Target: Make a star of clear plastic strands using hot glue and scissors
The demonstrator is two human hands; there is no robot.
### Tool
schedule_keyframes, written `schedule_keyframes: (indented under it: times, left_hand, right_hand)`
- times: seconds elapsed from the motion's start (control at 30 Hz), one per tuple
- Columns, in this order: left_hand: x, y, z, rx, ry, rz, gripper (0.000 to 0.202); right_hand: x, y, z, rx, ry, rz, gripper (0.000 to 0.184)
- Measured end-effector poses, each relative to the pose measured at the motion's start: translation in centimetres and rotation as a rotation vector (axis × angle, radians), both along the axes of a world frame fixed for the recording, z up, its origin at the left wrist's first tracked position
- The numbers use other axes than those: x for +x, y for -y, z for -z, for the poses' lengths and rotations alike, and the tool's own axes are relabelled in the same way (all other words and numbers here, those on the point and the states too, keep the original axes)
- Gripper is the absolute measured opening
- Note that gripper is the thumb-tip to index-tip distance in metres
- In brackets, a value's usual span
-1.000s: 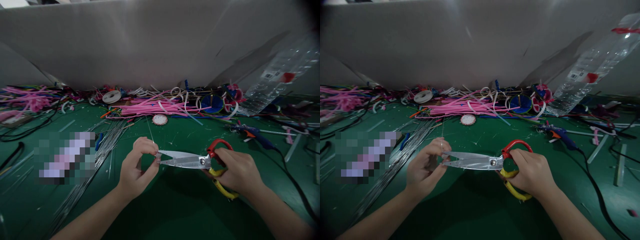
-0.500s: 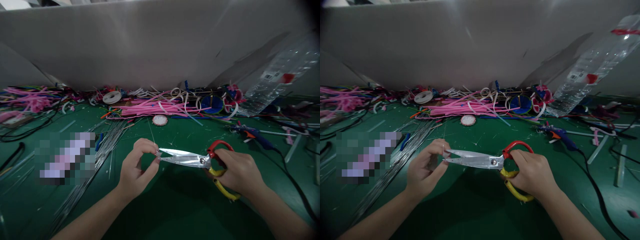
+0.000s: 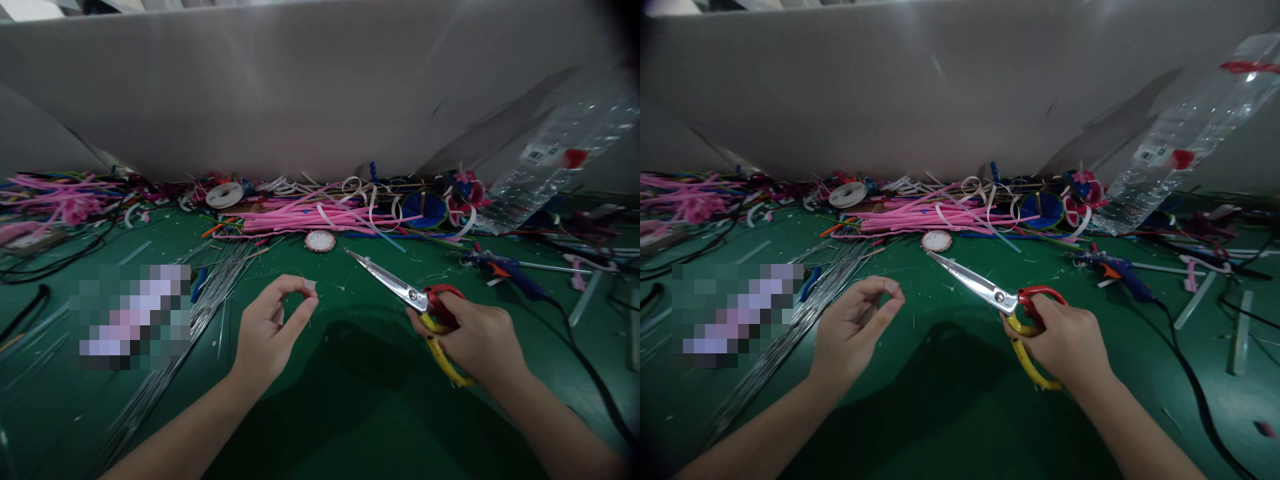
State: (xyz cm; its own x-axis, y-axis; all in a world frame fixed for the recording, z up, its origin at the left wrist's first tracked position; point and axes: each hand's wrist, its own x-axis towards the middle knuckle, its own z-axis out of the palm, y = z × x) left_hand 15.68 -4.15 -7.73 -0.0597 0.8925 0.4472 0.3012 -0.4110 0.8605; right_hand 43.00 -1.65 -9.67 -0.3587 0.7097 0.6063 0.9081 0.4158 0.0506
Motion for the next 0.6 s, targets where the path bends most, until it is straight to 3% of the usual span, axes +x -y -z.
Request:
schedule_keyframes:
  times: [0.23,0.4,0.5,0.6]
  left_hand:
    - [0.2,-0.3,0.2,-0.155,0.199,-0.008,0.015]
    - [0.2,-0.8,0.6,-0.304,0.370,0.070,0.017]
    - [0.2,-1.1,0.6,-0.444,0.466,0.150,0.017]
    - [0.1,-1.0,0.3,-0.562,0.497,0.328,0.014]
  right_hand:
    - [-0.4,-0.3,0.3,-0.161,-0.053,0.093,0.035]
    - [-0.8,-0.5,-0.3,-0.325,-0.161,0.110,0.042]
    - [-0.8,-0.6,-0.6,-0.288,-0.116,0.065,0.044]
    - [-0.6,-0.6,-0.7,-0.135,-0.043,0.029,0.045]
